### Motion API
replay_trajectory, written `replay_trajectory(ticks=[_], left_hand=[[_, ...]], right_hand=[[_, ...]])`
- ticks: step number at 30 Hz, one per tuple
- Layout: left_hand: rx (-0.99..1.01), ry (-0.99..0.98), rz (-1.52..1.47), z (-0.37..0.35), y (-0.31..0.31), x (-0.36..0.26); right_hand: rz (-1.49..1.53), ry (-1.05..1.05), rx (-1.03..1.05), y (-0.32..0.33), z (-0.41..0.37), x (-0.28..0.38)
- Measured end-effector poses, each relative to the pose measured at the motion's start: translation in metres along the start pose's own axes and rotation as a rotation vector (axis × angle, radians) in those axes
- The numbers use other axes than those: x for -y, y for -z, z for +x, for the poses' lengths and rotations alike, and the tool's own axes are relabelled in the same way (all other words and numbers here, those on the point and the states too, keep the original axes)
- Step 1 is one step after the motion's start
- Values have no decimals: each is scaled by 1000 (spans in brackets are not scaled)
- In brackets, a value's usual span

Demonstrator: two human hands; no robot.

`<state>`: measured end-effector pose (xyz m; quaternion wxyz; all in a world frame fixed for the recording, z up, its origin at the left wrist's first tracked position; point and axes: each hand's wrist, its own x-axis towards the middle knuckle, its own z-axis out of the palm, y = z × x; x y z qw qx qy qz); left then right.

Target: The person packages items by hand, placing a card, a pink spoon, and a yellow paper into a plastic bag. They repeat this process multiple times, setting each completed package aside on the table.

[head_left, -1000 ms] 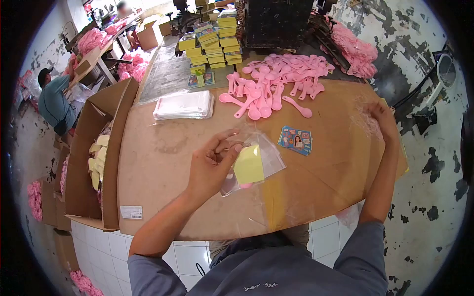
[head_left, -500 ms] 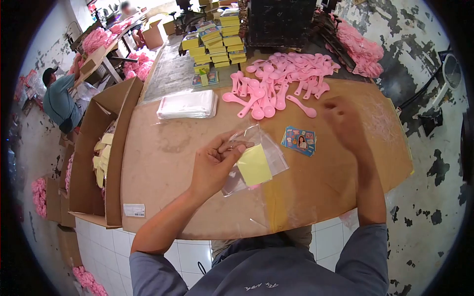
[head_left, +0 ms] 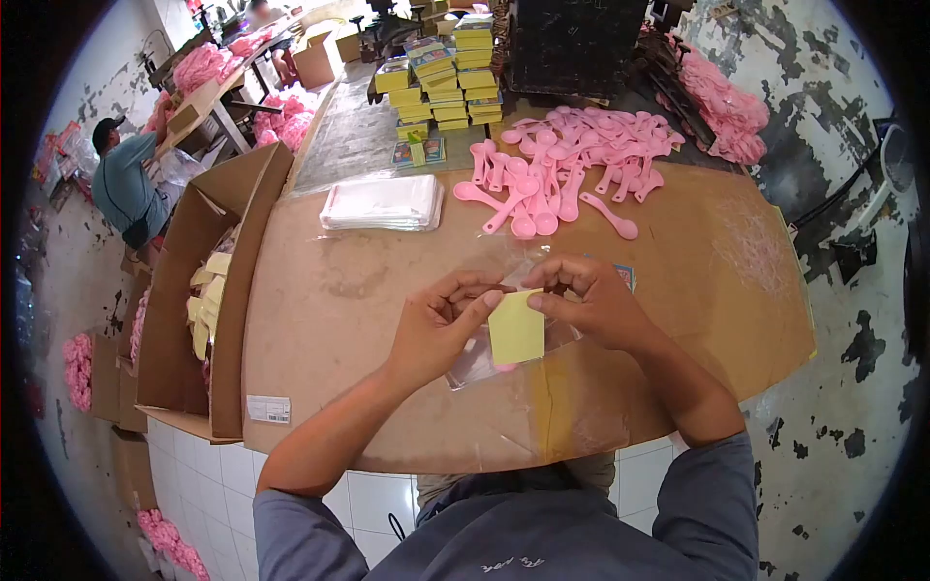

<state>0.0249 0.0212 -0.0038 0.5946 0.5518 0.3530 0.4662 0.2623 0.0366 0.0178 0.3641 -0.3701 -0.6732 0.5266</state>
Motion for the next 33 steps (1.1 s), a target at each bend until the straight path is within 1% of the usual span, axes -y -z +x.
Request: replay_trajectory(ticks=[3, 6, 9, 12, 15, 18, 21, 24, 27, 30, 33], left_hand=[[7, 24, -17, 1, -1, -1], [-34, 47, 45, -1, -1, -3], [-42, 42, 43, 1, 3, 4], [-47, 3, 21, 0, 1, 2], [15, -12, 94, 2, 13, 10], [60, -45, 143, 3, 17, 9], [72, 3, -25, 5, 21, 10], [52, 32, -37, 6, 21, 13], [58, 132, 52, 6, 15, 6], [48, 118, 4, 7, 16, 11], [30, 51, 17, 8, 16, 12]], right_hand=[[104, -69, -38, 6, -2, -7], [154, -79, -101, 7, -2, -11], [219, -84, -80, 11, -1, -14], [194, -78, -64, 15, -2, -13], [178, -6, -49, 18, -1, -19], [90, -7, -48, 20, -1, -17], [69, -12, -38, 22, -2, -15], [87, -59, -57, 18, -3, -9], [81, -30, 6, 20, -2, -12], [106, 7, -25, 20, 0, -23], [74, 47, -9, 14, -1, -15]])
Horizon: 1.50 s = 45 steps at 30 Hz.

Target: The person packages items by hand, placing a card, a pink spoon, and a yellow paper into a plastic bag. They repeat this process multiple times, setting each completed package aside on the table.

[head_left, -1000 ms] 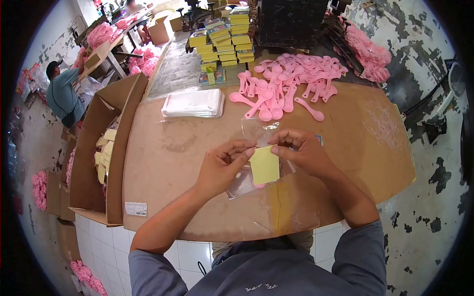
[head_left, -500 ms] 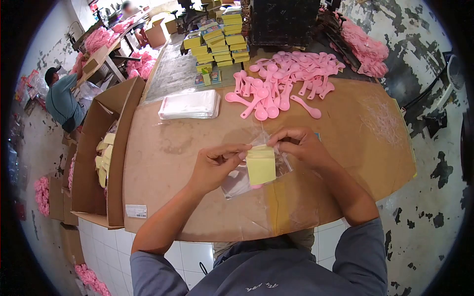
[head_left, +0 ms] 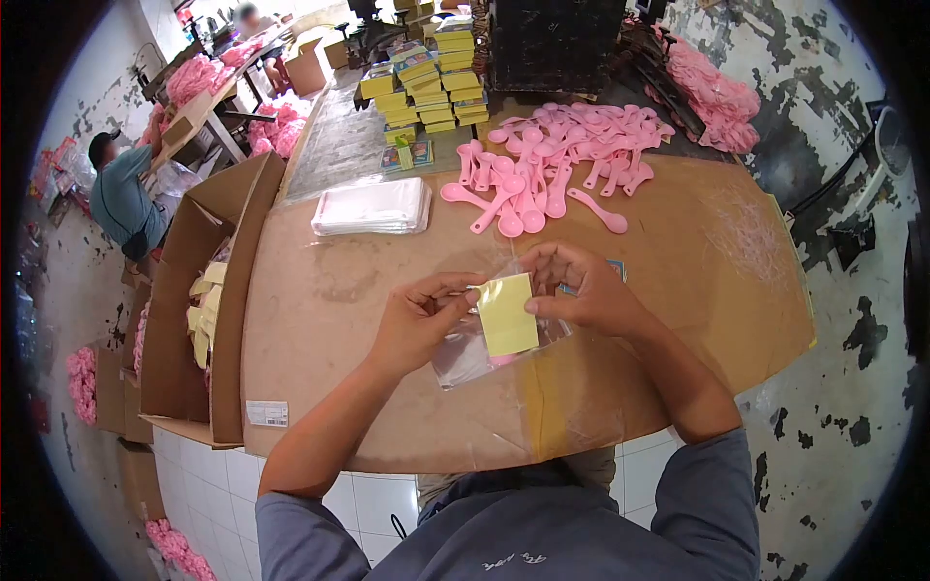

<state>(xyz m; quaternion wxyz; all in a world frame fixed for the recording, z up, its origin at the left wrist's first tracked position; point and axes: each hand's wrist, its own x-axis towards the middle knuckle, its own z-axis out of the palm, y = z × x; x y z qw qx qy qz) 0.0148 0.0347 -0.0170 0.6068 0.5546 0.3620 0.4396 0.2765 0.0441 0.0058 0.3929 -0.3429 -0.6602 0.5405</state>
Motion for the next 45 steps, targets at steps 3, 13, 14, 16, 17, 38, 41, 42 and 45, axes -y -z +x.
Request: replay_trajectory(ticks=[3, 13, 14, 16, 17, 38, 41, 42, 45], left_hand=[[-11, -47, 21, 1, 5, 3], [85, 7, 82, 3, 21, -21], [46, -9, 155, 5, 34, -26], [-58, -66, 229, 7, 62, -43], [-123, -107, 229, 7, 78, -54], [-359, -88, 585, 23, 54, 0], [-151, -274, 801, 15, 26, 9], [-128, -321, 854, 13, 20, 9], [-88, -388, 959, 14, 12, 8]], right_hand=[[56, -102, 42, -2, -1, -3], [97, 50, -55, 6, 0, 7], [123, 30, -64, 13, -1, 5], [134, 0, -83, 23, -3, 6], [119, -11, -91, 27, -4, 11], [185, 310, -341, 222, -129, 77], [-29, 3, -716, 274, -147, 20], [-220, -62, -723, 278, -153, 10], [-785, -262, -695, 290, -158, -10]])
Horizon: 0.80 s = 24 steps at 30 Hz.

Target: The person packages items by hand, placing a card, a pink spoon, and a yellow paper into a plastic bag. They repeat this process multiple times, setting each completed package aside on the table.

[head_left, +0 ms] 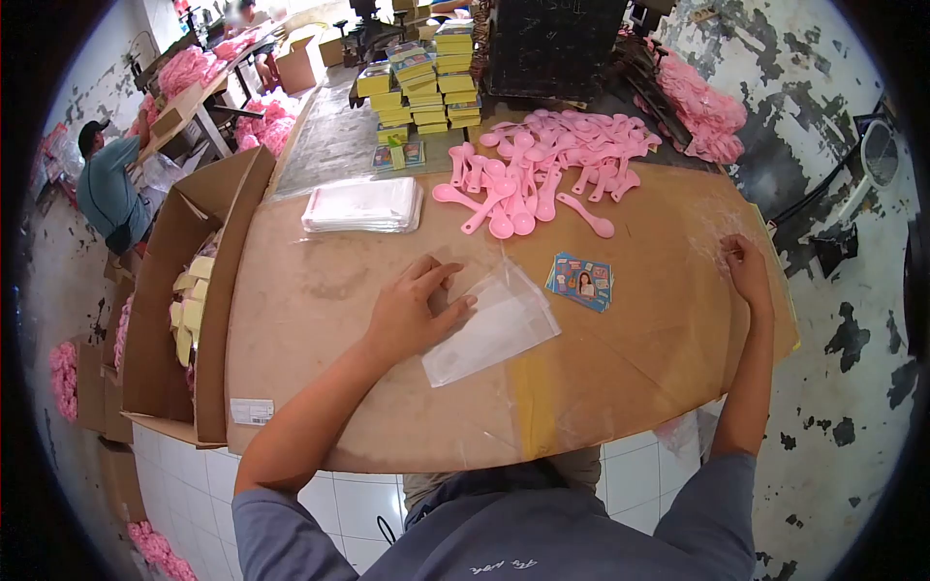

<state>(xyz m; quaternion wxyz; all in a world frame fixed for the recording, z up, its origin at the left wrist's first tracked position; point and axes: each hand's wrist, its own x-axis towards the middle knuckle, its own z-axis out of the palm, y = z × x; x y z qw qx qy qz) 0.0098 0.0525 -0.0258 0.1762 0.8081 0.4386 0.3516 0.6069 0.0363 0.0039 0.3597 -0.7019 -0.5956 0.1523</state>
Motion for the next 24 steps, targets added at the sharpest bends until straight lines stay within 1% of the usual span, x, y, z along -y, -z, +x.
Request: replay_trajectory(ticks=[1, 4, 7, 8, 9, 11, 13, 16, 17, 18, 20, 22, 23, 24], left_hand=[[19, 20, -2, 2, 0, 0], [53, 40, 35, 4, -4, 3], [51, 70, 45, 12, -8, 1], [49, 87, 36, 12, -10, 0], [32, 48, 32, 12, -10, 0], [2, -34, 23, 9, -10, -1], [7, -48, 22, 11, -10, -1], [-1, -81, -14, 9, -13, 5], [-11, -102, -30, 11, -13, 7], [28, -42, -68, 12, -12, 8], [113, 83, -145, 11, -8, 7], [221, 287, -255, 12, -4, 3], [275, 389, -308, 12, -3, 2], [212, 355, -390, 11, -5, 3]], right_hand=[[-191, 1, 4, -2, -2, 3], [24, -147, 139, 7, 0, 23], [675, -130, 102, 11, 4, 44], [-3, 60, -79, 11, 6, 22], [-683, 252, -254, 11, 16, -19], [-1032, 363, -364, 10, 22, -15], [-368, 220, -236, 11, 32, 2], [-109, -12, -76, 4, 34, 19], [-195, 79, -46, -11, 20, 53], [-280, 173, -17, -35, 1, 95], [-193, 224, 185, -74, -16, 123], [-139, 382, 301, -109, -34, 154], [-144, 444, 322, -122, -37, 160], [-148, 507, 340, -135, -38, 161]])
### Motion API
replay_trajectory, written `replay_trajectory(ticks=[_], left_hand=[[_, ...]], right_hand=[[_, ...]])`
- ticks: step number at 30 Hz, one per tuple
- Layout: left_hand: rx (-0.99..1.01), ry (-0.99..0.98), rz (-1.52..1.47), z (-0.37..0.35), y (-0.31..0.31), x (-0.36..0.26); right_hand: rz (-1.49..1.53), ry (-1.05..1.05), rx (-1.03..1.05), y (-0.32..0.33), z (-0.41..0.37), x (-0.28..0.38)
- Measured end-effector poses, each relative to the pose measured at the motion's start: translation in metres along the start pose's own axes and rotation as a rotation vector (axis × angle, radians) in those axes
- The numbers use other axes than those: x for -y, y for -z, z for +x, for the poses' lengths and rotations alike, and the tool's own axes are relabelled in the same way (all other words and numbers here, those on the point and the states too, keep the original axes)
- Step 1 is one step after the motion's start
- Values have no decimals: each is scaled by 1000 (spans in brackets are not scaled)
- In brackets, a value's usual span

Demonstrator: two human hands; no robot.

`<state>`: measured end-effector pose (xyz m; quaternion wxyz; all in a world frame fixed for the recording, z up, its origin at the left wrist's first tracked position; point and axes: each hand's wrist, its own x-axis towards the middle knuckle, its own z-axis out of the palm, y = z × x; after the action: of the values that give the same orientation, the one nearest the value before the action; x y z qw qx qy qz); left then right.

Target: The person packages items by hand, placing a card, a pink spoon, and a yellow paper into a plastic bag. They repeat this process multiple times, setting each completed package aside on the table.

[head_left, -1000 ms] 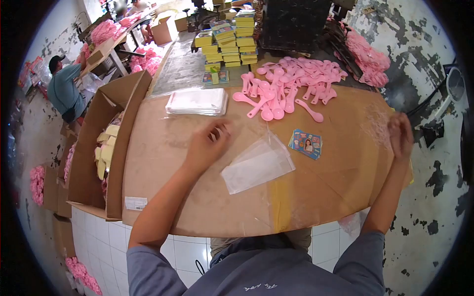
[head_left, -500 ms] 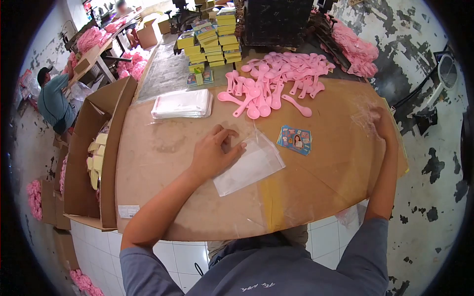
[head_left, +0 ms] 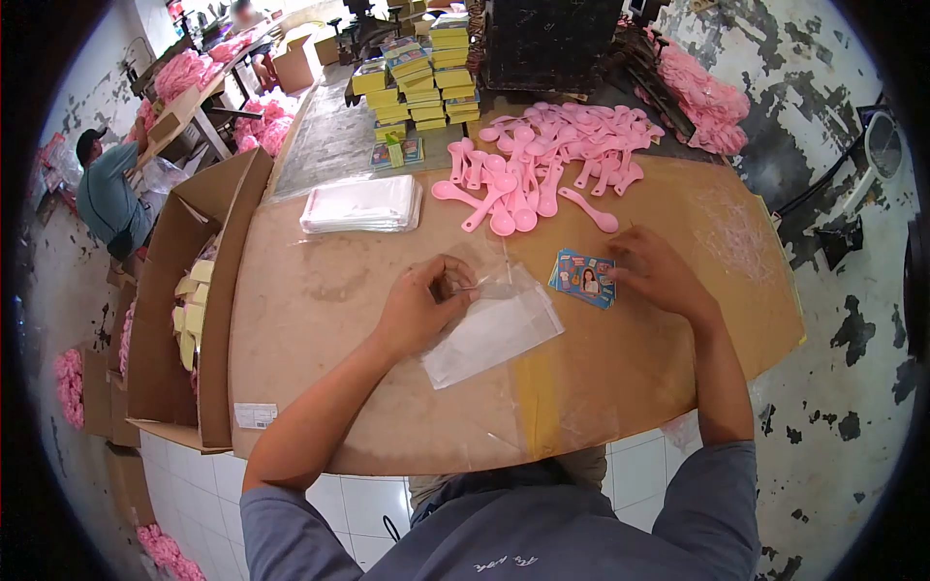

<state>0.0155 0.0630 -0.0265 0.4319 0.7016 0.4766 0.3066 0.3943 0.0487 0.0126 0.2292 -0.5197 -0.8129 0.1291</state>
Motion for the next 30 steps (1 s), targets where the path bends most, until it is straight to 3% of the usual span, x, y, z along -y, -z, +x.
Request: replay_trajectory(ticks=[2, 7, 11, 13, 16, 19, 22, 26, 29, 30], left_hand=[[-80, -104, -168, -2, -4, 3], [-6, 8, -280, -7, 1, 1], [11, 70, -201, -6, 0, -1], [-50, -46, -207, -3, -6, 9], [-54, -110, -171, -3, -7, 9], [-33, -97, -136, -5, -6, 5], [-49, -145, -165, -2, -10, 16], [-165, -194, -193, -4, -4, 12], [-222, -260, -457, 2, 3, 20], [-153, -215, -544, 1, 5, 20]], right_hand=[[15, 4, 31, -10, 6, 5], [80, -260, 113, -5, 20, 11], [-10, -153, 42, -1, 26, 13], [-15, -137, 53, 11, 30, 30], [-268, 75, -3, 20, 35, 48], [71, 137, 101, 17, 41, 75], [484, 414, 255, -27, 43, 83], [312, 351, 208, -74, 39, 70], [319, 382, 143, -78, 38, 65], [349, 354, 139, -78, 37, 67]])
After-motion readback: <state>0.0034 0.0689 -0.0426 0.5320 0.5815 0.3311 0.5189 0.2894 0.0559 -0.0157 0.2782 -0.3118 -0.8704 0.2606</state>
